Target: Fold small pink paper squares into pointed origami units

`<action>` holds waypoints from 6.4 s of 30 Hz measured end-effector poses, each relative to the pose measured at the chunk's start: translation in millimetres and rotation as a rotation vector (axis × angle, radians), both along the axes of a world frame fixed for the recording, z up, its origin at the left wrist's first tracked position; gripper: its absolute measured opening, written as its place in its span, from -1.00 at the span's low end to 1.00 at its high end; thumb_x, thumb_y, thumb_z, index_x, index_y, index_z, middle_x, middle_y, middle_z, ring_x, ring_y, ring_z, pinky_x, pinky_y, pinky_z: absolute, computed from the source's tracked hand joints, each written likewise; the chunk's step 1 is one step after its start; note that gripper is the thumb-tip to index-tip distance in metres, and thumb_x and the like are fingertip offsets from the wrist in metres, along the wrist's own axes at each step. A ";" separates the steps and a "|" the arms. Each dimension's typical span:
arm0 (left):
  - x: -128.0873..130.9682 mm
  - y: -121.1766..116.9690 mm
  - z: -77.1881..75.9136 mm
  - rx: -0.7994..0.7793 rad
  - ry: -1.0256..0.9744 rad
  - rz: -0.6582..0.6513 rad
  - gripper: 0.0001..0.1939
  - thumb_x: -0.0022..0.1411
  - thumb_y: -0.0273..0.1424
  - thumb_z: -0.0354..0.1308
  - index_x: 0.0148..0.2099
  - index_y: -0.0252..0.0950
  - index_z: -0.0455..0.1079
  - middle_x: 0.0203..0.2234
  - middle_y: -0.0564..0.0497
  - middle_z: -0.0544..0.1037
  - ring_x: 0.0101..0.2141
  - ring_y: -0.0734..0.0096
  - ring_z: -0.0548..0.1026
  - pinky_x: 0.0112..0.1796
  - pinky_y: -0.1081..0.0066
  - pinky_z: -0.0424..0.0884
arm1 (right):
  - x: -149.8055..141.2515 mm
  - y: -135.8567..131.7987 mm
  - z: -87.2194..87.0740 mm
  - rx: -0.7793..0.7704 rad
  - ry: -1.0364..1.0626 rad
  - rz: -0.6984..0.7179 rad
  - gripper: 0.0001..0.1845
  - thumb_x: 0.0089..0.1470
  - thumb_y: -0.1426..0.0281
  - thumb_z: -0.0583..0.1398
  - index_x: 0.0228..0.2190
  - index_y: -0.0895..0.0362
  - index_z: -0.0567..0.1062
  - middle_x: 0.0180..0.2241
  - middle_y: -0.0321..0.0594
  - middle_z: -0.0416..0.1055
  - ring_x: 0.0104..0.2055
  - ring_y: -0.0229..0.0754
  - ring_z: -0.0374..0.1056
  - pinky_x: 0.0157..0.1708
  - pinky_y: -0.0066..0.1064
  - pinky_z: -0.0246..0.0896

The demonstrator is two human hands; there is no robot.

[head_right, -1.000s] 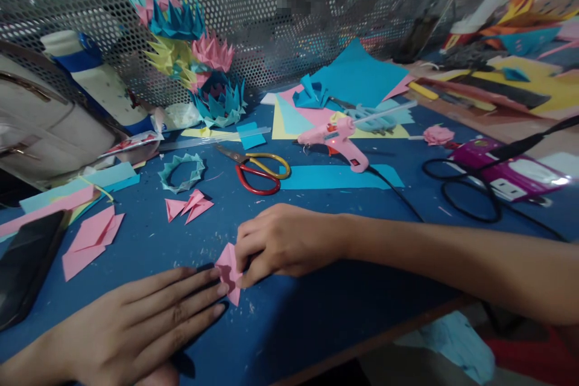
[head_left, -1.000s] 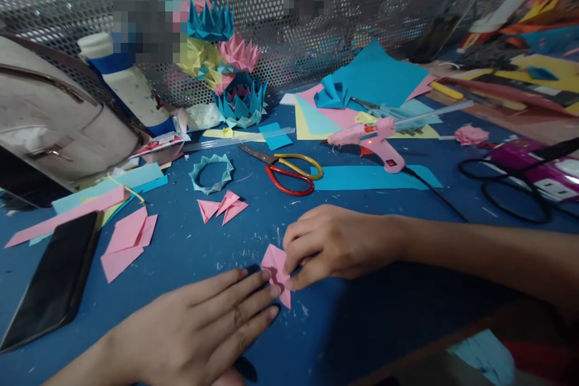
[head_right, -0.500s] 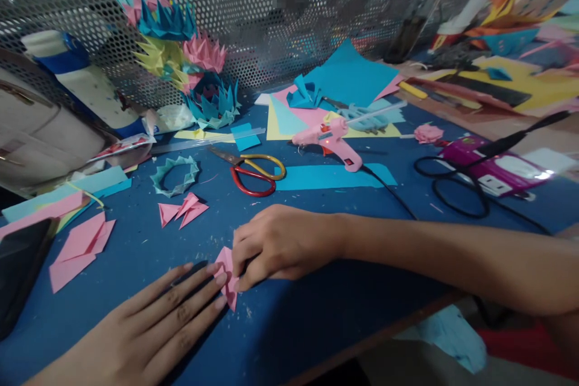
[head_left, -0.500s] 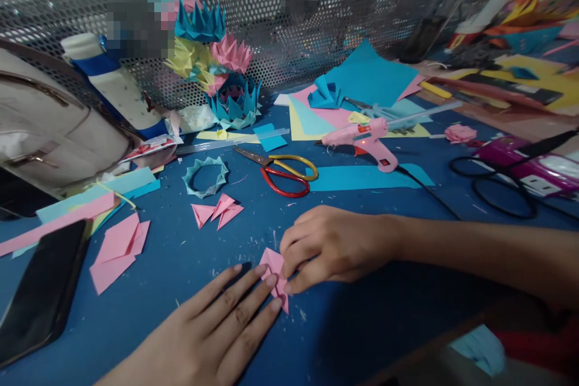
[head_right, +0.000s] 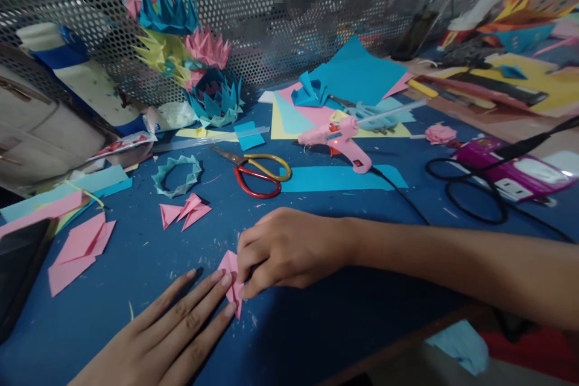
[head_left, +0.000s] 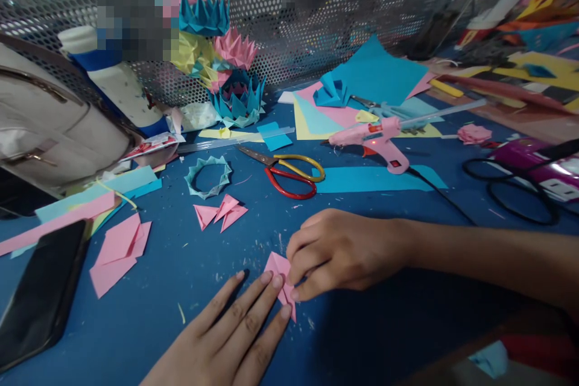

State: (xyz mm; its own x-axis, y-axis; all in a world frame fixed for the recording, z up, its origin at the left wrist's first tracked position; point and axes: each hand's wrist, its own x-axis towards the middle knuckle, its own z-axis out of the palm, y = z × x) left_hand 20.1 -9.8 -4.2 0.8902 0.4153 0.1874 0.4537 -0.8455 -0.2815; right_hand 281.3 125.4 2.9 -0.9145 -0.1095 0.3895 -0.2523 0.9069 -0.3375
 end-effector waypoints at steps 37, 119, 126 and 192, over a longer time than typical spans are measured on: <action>-0.2 -2.9 -2.4 -0.131 -0.010 0.024 -0.50 0.53 -0.28 -0.12 0.39 -0.38 0.19 0.33 -0.27 0.24 0.37 -0.04 0.08 0.34 -0.12 -0.35 | -1.4 -0.8 0.4 0.045 0.009 -0.009 -0.64 0.43 0.42 -0.04 -0.12 0.12 0.55 -0.13 -0.21 0.58 -0.03 -0.24 0.42 -0.23 -0.32 0.21; -5.1 4.1 -1.0 -0.186 -0.137 0.022 -0.23 0.47 0.11 -0.37 0.37 -0.32 0.23 0.21 -0.09 0.43 0.27 0.13 0.26 0.35 -0.12 -0.41 | -8.9 -12.2 5.5 -0.254 -0.077 -0.257 -0.69 0.24 0.56 0.06 -0.10 0.15 0.55 -0.10 -0.20 0.56 -0.07 -0.21 0.41 -0.06 -0.39 0.25; -5.7 3.9 -3.2 -0.161 -0.126 0.025 -0.23 0.48 0.11 -0.40 0.36 -0.28 0.25 0.23 -0.11 0.42 0.27 0.14 0.25 0.34 -0.12 -0.41 | -16.6 -21.2 2.1 -0.289 -0.102 -0.476 -0.73 0.29 0.30 0.21 -0.03 0.18 0.49 -0.08 -0.16 0.52 -0.04 -0.13 0.32 -0.02 -0.30 0.23; -8.1 4.2 -2.3 -0.156 -0.143 0.077 -0.26 0.44 0.15 -0.31 0.39 -0.18 0.22 0.23 -0.19 0.38 0.25 0.04 0.26 0.32 -0.16 -0.36 | -5.3 -10.7 2.6 0.017 -0.090 -0.230 -0.70 0.43 0.42 -0.05 -0.04 0.16 0.45 -0.26 -0.18 0.52 -0.20 -0.20 0.37 -0.18 -0.36 0.21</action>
State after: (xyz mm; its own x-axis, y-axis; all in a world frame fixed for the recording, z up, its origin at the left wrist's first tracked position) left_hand 12.0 -5.6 -6.6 0.8238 0.5147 0.2375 0.5445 -0.8351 -0.0787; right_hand 276.0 114.8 5.5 -0.9472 0.0993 0.3049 -0.0085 0.9427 -0.3334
